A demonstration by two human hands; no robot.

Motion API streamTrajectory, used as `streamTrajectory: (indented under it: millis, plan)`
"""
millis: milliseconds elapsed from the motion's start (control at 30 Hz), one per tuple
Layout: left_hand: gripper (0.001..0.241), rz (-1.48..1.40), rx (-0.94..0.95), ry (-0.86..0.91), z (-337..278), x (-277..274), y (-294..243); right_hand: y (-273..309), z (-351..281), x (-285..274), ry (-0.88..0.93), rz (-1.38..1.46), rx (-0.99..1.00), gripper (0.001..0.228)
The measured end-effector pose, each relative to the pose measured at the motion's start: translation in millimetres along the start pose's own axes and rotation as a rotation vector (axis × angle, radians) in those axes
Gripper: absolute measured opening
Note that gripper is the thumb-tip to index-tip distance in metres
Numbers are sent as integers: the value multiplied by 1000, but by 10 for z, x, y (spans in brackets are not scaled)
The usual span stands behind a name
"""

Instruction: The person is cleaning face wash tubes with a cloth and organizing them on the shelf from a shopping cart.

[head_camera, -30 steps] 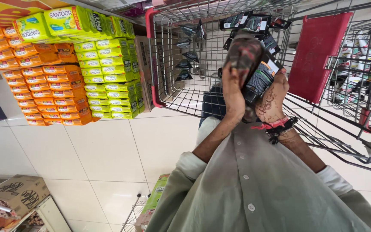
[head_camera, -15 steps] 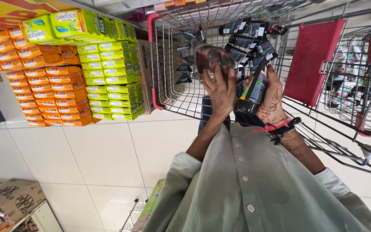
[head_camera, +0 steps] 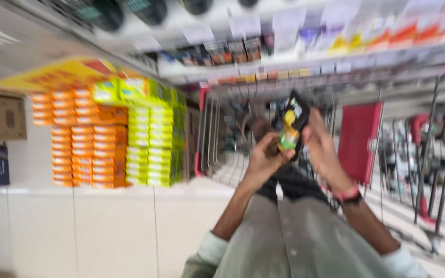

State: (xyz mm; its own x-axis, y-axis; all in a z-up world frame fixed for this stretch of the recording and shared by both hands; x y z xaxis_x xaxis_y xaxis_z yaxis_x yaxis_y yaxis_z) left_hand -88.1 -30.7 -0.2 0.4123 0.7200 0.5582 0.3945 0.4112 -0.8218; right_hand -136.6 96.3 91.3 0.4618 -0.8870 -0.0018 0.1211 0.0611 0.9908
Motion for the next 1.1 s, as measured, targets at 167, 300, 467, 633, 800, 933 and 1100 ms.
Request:
streamTrajectory:
  millis: [167, 300, 467, 633, 800, 933, 1100]
  plan:
    - [56, 299, 558, -177, 24, 339, -1458, 917, 310, 229, -38, -139, -160, 42]
    - [67, 514, 843, -255, -43, 638, -2579, 1814, 803, 272, -50, -233, -433, 43]
    - [63, 886, 966, -292, -16, 970, -3565, 2741, 1434, 188, -178, -296, -594, 45]
    - [67, 927, 1029, -319, 235, 1158, -4392, 3463, 1942, 128, -151, -300, -772, 42]
    - [76, 1114, 1066, -339, 467, 1210, -4859, 3783, 2355, -60, -44, -184, -871, 45]
    - [77, 1105, 995, -328, 606, 1157, -5061, 3824, 2596, -182, 29, -56, -791, 42]
    - [63, 1173, 901, -487, 694, 1085, -5209, 3817, 2743, -214, 45, -37, -738, 37]
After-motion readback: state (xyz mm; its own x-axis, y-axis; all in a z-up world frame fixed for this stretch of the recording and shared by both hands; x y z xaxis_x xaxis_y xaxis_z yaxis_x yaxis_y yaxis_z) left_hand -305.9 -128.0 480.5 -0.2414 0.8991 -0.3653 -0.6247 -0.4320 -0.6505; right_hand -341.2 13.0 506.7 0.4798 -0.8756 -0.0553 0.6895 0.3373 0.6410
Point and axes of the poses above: each hand's wrist, its own z-axis towards the middle knuckle, its own x-axis out of the palm, y = z × x, the point moved 7 cm from there along z, towards the middle knuckle, and after that the axes turned 15 degrees about y, right-handed, at the moved point
